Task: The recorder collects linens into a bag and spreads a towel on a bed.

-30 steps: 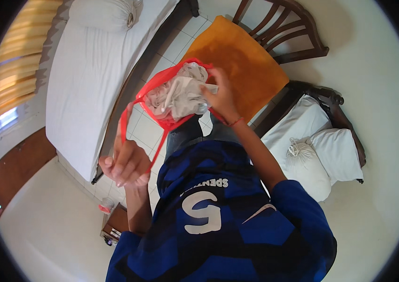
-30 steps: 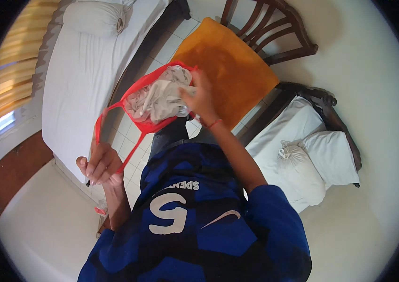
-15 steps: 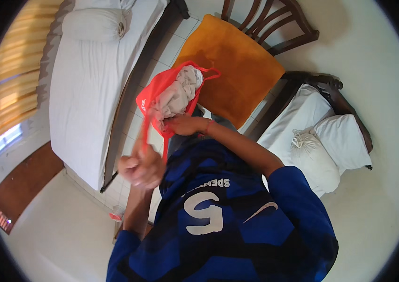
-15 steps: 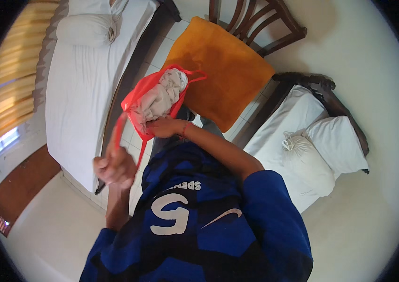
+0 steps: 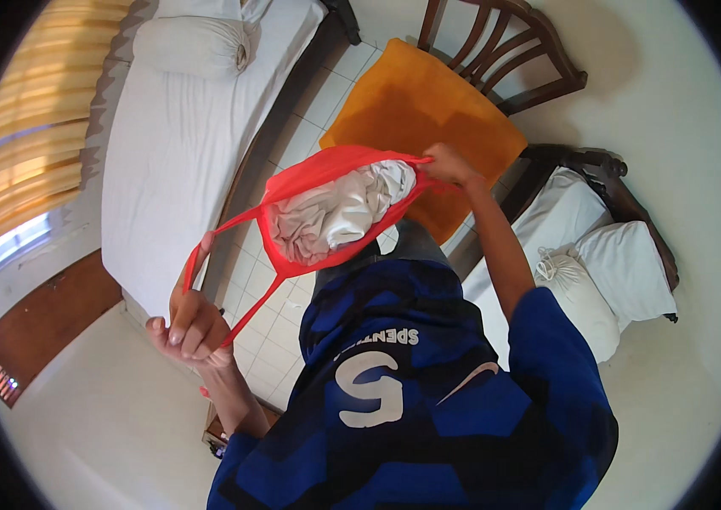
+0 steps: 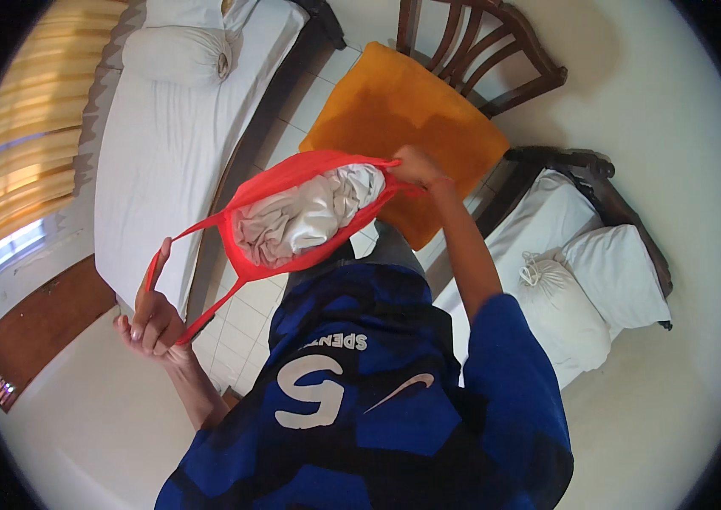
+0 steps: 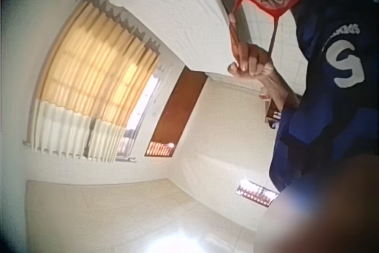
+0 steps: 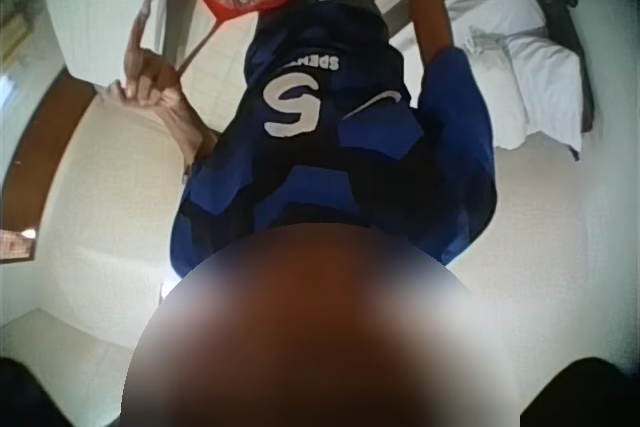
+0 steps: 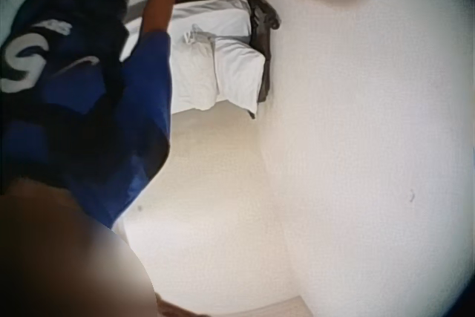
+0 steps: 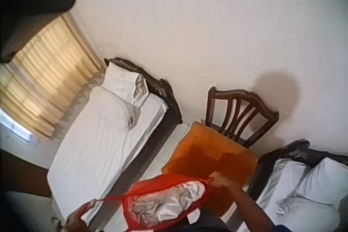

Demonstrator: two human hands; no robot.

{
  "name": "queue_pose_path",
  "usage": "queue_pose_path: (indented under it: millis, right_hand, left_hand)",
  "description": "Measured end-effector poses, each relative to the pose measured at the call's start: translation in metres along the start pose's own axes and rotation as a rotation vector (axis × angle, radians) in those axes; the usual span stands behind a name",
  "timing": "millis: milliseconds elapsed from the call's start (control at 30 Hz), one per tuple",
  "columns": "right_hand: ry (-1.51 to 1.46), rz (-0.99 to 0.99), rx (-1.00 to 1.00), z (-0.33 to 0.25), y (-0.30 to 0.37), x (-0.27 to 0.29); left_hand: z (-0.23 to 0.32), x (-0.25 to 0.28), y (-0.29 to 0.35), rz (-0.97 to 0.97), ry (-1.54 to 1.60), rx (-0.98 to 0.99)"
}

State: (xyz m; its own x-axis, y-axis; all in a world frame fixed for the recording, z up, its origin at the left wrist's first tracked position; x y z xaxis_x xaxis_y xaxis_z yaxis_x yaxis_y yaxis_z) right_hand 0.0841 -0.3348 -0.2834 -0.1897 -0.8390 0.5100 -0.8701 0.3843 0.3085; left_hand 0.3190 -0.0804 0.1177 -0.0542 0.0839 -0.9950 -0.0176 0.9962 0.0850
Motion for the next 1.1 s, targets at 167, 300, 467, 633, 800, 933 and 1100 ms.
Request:
queue_pose_path:
  millis: [167, 300, 467, 633, 800, 933, 1100]
  right_hand:
    - [-1.338, 0.362, 0.101, -0.105, 0.169, 0.133]
    - [-1.254, 0.670, 0.113, -0.174, 0.202, 0.152]
    - [-0.525, 0.876, -0.017, -0.178, 0.249, 0.228]
    - [0.111, 0.523, 0.193, -0.254, 0.267, 0.235]
    - [0.070, 0.168, 0.555, -0.315, 0.198, 0.161]
    - [-0.076, 0.253, 0.733, -0.335, 0.159, 0.175]
    - [-0.541, 0.476, 0.346, -0.256, 0.141, 0.171]
  left_hand:
    - [0.022, 0.033, 0.020, 0.399, -0.254, -0.208]
    - [0.044, 0.067, 0.000, 1.014, -1.432, 0.089]
    - [0.108, 0.103, 0.005, 0.806, -2.544, 0.378]
    - [0.086, 0.137, -0.062, 0.306, -2.167, 1.238]
    - [-0.020, 0.069, -0.174, 0.556, -1.270, 0.392]
    - [-0.105, 0.135, -0.165, 0.398, -1.169, 0.443]
    - [-0.153, 0.111, -0.117, 0.203, -1.734, 0.320]
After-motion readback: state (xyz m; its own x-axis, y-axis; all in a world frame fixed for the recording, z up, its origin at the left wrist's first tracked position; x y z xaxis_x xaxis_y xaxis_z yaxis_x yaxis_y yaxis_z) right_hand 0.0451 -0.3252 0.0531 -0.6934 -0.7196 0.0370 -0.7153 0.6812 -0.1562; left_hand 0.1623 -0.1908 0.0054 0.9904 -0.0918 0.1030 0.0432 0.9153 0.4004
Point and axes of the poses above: each hand's wrist, its own y-axis away from the middle knuckle, its own x-axis out of the back of the hand, z = x × y, the point moved 6 cm from there along -y, towards the middle knuckle, and after that the axes turned 12 degrees about x, right-handed, at the moved point
